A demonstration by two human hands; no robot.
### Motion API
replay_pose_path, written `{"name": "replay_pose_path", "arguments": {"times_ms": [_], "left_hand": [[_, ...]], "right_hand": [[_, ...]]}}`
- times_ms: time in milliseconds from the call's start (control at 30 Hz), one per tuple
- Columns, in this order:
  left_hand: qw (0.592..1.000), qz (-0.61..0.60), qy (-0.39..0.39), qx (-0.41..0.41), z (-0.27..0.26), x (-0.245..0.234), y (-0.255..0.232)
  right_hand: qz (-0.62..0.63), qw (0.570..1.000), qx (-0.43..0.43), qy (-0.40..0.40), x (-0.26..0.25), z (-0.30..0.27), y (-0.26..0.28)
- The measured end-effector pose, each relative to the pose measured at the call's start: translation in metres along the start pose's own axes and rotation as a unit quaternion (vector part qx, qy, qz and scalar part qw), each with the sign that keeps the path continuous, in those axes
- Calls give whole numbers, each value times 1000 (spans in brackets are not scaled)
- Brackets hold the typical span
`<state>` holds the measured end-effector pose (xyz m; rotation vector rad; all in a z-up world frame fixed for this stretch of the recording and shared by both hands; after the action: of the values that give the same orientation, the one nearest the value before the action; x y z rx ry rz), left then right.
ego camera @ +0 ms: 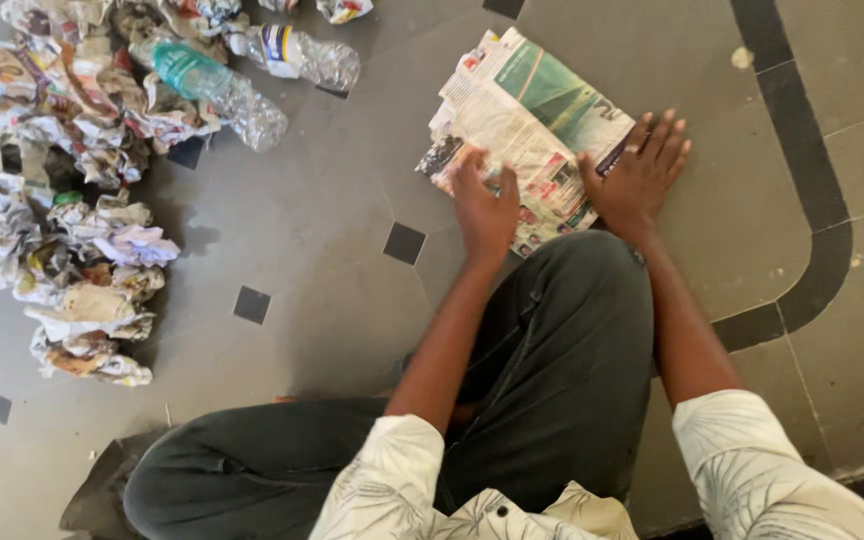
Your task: The person sits on the floor and folds several newspaper sheets by hand, smoothing each fold and stacking them. The person also briefly handles a plastic water bottle and a crumpled paper bag before returning to fold more newspapers.
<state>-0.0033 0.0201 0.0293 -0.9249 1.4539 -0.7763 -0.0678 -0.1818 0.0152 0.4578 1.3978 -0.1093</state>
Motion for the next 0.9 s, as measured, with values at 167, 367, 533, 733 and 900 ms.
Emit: {"name": "replay_pose_path", "arguments": {"times_ms": [167, 367, 533, 733, 900], "left_hand": [[985, 51, 29, -163, -17, 48, 29], [933, -58, -69, -347, 16, 75, 44], [937, -61, -83, -335, 55, 89, 49], [911, -237, -50, -333, 71, 106, 65], [964, -11, -72, -255, 63, 88, 27]], "right_hand": [[-14, 990, -135, -39, -9, 33, -13], [117, 987, -74, 84, 48, 103, -26], [234, 971, -40, 16, 108, 107, -59], [395, 918, 32, 7, 115, 95, -89], [569, 818, 80, 17, 74, 83, -79]]}}
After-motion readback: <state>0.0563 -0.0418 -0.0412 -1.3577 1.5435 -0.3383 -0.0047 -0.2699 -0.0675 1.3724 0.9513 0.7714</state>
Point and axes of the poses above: each hand's wrist, its own z-axis towards the middle knuckle, its own x-axis out of the palm, y = z × x, the point moved 1 cm from there along z, towards the middle knuckle, and after that the axes turned 10 degrees about -x, right-handed, at the moved point
